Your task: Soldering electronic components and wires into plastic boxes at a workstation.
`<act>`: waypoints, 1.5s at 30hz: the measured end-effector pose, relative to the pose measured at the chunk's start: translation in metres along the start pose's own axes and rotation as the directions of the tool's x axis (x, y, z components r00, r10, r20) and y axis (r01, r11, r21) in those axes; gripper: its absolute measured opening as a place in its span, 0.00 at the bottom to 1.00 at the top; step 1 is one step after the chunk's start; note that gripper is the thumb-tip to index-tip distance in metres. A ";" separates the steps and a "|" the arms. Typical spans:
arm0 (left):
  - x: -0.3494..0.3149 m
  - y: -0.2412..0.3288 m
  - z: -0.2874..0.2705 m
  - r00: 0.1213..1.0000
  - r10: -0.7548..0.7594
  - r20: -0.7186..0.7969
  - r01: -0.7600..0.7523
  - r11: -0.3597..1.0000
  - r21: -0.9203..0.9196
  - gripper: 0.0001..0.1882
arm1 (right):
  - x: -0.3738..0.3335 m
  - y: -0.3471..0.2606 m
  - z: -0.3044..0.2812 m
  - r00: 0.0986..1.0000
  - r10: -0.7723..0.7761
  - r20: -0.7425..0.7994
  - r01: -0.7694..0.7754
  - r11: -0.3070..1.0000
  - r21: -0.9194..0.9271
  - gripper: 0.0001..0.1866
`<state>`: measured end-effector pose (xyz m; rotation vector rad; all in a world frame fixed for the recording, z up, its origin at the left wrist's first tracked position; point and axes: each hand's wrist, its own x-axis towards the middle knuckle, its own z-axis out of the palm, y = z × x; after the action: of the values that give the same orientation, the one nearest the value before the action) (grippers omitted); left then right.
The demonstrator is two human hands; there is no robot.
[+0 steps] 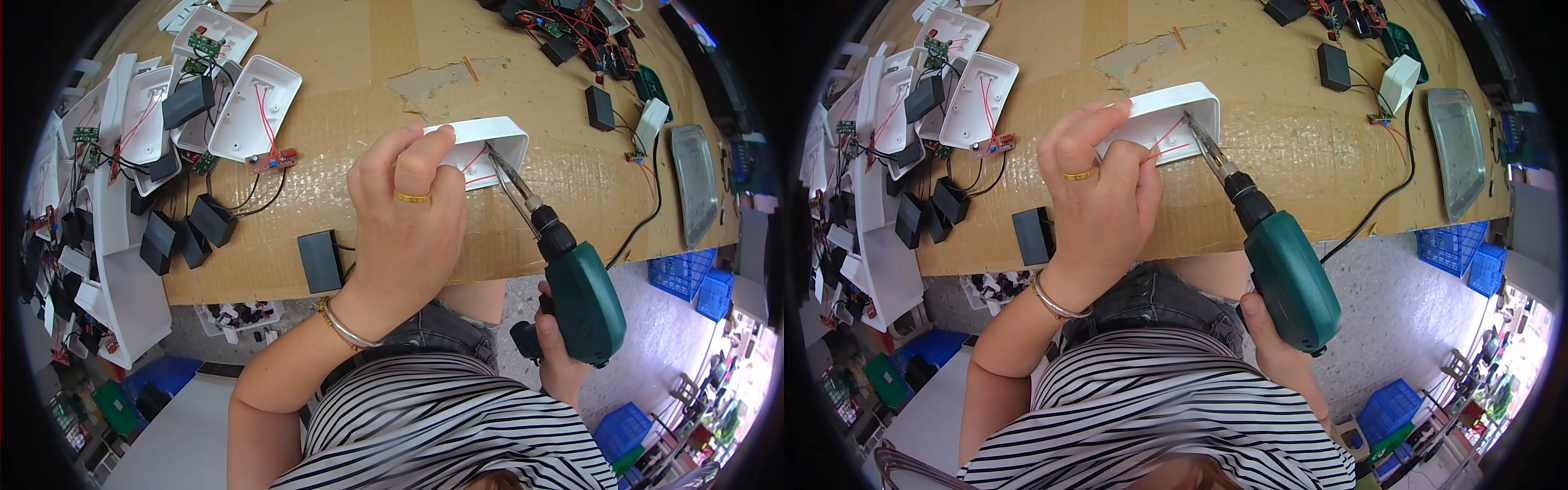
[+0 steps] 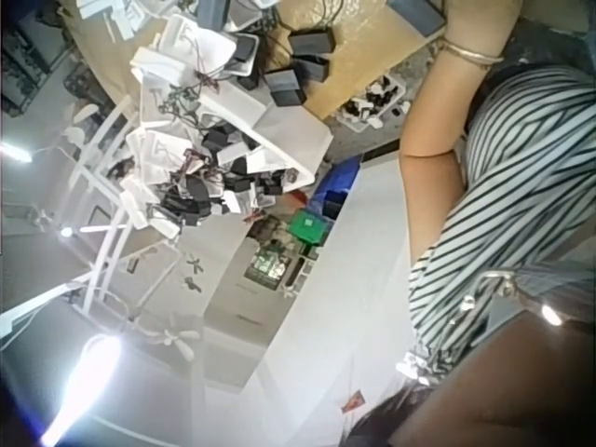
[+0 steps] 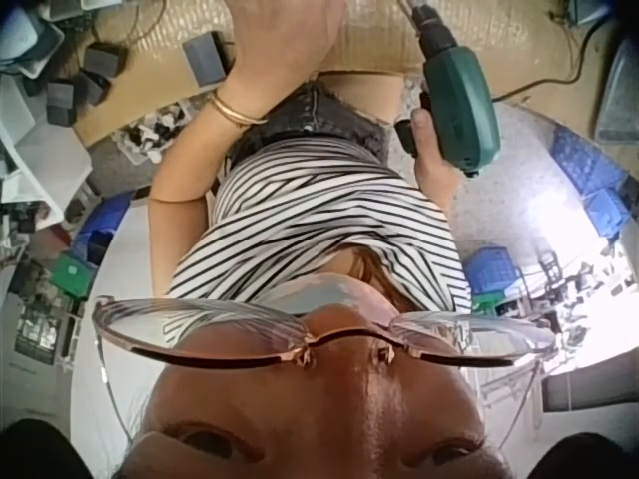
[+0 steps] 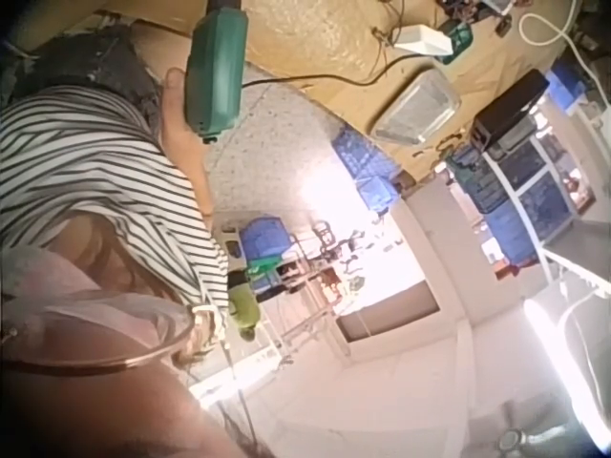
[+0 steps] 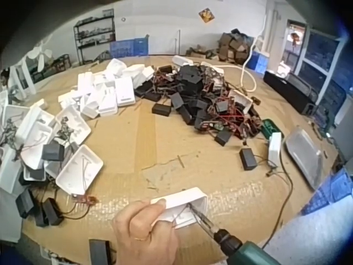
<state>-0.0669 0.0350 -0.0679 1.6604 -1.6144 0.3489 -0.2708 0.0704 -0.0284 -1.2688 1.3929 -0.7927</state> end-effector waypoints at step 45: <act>0.002 0.003 -0.010 0.998 0.020 0.057 -0.023 0.998 0.060 0.08 | -0.014 0.016 -0.009 0.995 -0.018 -0.097 0.027 0.995 0.095 0.31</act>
<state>-0.0663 0.0411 -0.0592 1.7134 -1.6790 0.3687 -0.2853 0.0863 -0.0377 -1.1872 1.4017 -0.9359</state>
